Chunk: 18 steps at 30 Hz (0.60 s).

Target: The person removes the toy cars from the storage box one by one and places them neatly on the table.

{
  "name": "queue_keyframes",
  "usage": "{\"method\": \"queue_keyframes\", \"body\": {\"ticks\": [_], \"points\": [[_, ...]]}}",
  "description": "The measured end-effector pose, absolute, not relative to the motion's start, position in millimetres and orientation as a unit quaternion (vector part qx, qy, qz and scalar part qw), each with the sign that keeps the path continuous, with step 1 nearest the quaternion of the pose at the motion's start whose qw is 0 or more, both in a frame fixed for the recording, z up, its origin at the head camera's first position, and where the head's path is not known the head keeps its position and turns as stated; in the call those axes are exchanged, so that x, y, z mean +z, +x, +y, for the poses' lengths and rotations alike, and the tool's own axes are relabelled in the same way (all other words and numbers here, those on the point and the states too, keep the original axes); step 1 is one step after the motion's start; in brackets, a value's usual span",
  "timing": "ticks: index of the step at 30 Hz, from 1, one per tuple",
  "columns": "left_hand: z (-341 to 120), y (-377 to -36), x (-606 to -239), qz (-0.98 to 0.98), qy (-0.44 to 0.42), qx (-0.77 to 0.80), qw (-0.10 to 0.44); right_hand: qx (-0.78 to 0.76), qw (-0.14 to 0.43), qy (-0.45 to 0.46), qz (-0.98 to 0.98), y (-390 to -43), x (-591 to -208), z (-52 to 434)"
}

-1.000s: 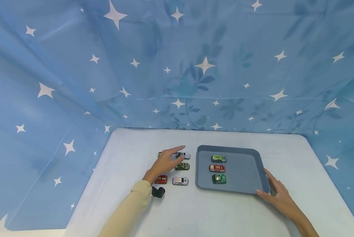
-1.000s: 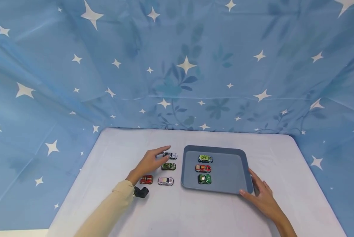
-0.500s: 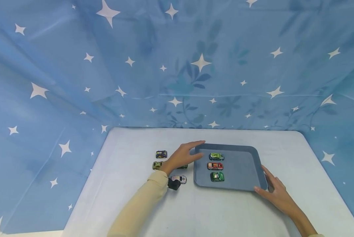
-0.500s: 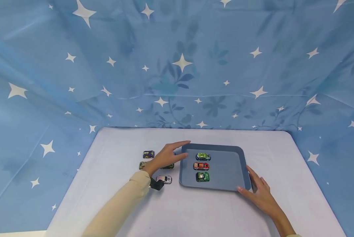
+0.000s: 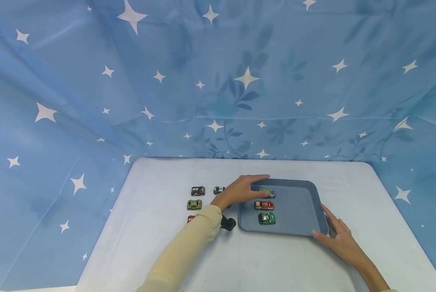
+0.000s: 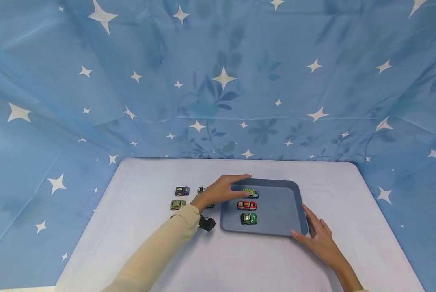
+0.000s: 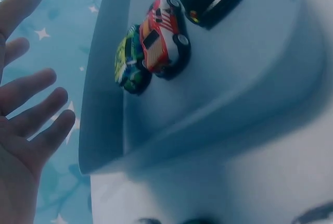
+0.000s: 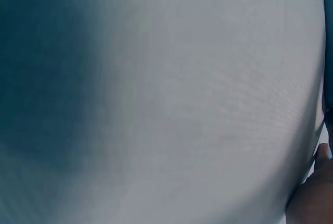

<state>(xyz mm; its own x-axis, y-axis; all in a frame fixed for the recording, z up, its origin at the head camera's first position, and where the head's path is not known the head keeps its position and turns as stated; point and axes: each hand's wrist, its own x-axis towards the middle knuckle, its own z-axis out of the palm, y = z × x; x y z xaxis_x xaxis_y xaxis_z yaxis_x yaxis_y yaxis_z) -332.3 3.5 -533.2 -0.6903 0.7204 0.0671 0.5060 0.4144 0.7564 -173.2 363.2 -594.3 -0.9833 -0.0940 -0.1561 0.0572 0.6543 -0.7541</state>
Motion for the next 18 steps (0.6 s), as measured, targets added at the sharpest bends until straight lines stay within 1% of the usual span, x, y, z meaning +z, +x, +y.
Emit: {"method": "queue_keyframes", "body": {"ticks": [8, 18], "points": [[18, -334, -535, 0.832, 0.362, 0.393, 0.148, -0.410, 0.060, -0.029, 0.910, -169, -595, 362], [31, -334, -540, 0.827, 0.377, 0.382, 0.168, -0.414, 0.073, -0.017, 0.907, -172, -595, 362]]}}
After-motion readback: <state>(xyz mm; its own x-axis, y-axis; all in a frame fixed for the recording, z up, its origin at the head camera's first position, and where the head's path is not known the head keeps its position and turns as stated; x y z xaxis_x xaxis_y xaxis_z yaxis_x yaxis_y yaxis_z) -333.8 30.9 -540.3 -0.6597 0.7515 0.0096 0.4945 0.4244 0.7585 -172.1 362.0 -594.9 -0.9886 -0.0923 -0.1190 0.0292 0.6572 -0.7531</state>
